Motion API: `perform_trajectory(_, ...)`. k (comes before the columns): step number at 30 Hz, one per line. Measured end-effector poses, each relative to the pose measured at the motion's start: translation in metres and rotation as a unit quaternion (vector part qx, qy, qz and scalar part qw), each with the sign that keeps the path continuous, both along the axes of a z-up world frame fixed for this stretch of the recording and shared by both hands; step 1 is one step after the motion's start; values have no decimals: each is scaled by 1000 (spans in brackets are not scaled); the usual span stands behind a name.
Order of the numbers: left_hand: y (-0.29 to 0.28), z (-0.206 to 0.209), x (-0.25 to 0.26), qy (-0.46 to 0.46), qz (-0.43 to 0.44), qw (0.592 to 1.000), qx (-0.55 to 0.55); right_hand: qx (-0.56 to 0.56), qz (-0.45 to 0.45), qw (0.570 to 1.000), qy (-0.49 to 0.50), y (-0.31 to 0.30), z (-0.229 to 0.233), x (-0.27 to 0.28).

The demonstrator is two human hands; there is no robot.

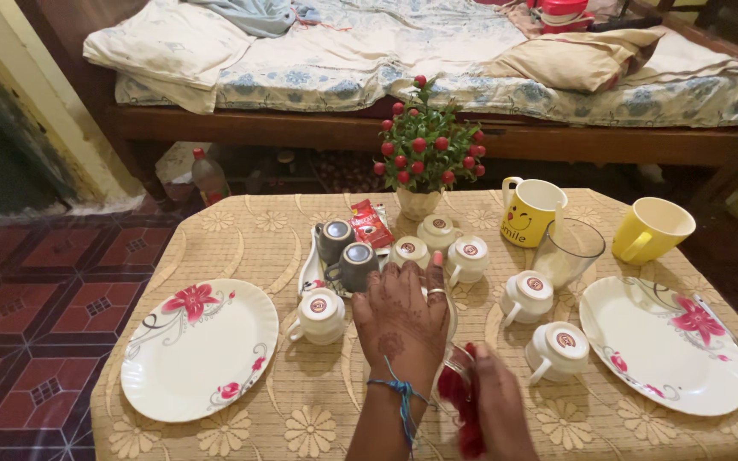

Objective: The person wipes a large clear glass pitcher and a yellow mug with a red cloth and handles several small white cups on a table.

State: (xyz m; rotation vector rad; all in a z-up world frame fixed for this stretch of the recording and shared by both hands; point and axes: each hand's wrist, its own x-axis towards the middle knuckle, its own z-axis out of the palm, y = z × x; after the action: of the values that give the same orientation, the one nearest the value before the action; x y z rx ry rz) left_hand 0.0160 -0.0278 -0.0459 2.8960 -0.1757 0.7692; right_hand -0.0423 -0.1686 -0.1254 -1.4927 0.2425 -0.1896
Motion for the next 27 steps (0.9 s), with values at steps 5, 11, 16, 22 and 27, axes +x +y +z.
perform_trajectory(5, -4, -1, 5, -19, 24, 999, -16, -410, 42, 862, -295, 9, 91, -28)
perform_trajectory(11, -3, 13, 3, 98, 33, 994, -44, -509, 20, 823, -252, 20, 77, -21)
perform_trajectory(16, 0, 8, -1, -32, 5, 999, 2, -19, -10, 998, -52, 22, -15, -5)
perform_trajectory(22, 8, 44, -15, -8, -5, 997, -83, 136, 4, 990, 43, 5, -69, 7)
perform_trajectory(27, 19, 57, -34, -115, -106, 877, -454, 214, -97, 970, 62, 17, -41, 6)
